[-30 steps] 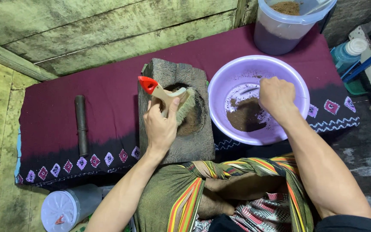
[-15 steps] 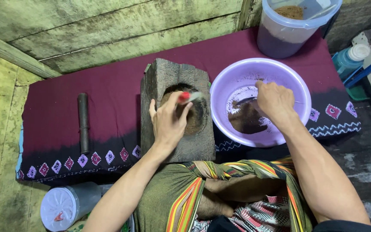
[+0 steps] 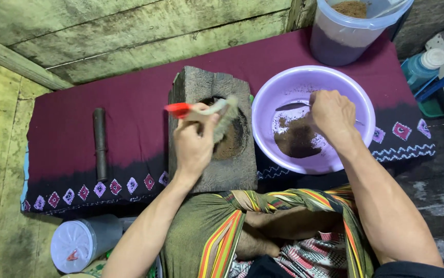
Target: Scraping and brushing brown powder from a stone mortar into a bowl
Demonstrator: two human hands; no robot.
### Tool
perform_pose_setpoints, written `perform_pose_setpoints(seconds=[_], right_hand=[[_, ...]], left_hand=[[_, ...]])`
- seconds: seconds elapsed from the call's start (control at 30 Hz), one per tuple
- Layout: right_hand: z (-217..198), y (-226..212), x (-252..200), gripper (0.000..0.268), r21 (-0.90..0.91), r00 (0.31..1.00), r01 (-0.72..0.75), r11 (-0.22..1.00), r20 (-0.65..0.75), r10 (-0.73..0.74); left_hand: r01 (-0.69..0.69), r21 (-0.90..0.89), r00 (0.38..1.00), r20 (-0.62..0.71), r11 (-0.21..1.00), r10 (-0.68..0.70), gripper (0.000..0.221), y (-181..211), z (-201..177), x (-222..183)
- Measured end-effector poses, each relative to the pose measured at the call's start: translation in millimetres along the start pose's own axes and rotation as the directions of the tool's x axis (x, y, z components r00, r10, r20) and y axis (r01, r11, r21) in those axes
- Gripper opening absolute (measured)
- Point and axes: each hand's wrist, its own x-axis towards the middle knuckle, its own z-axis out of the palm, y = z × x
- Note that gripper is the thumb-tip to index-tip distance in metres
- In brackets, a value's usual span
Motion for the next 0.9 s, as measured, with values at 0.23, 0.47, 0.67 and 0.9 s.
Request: perform_pose_setpoints(seconds=[0.23, 0.47, 0.67, 0.9], right_hand=[[-15, -43, -18, 0.025, 0.050, 0.996, 0.048, 0.998, -0.082, -0.044], [-29, -114, -66, 0.038, 0.302, 0.923, 0.291, 0.908, 0.163, -0.350], [23, -130, -49, 0.014, 0.388, 0.879, 0.400, 0.830, 0.095, -0.467], [85, -139, -2, 0.016, 0.389, 0.933, 0.295, 0.872, 0.078, -0.350]], left_hand=[[-0.022, -0.164, 0.908, -0.416, 0.986, -0.049, 0.032, -23, -8, -1], [-0.012, -0.451, 0.830, -0.503, 0.892, -0.243, 0.029, -8, -5, 7], [0.108, -0.697, 0.763, -0.399, 0.709, -0.509, 0.037, -25, -4, 13], [0.236, -0.809, 0.604, -0.313, 0.539, -0.733, 0.065, -11, -6, 22]])
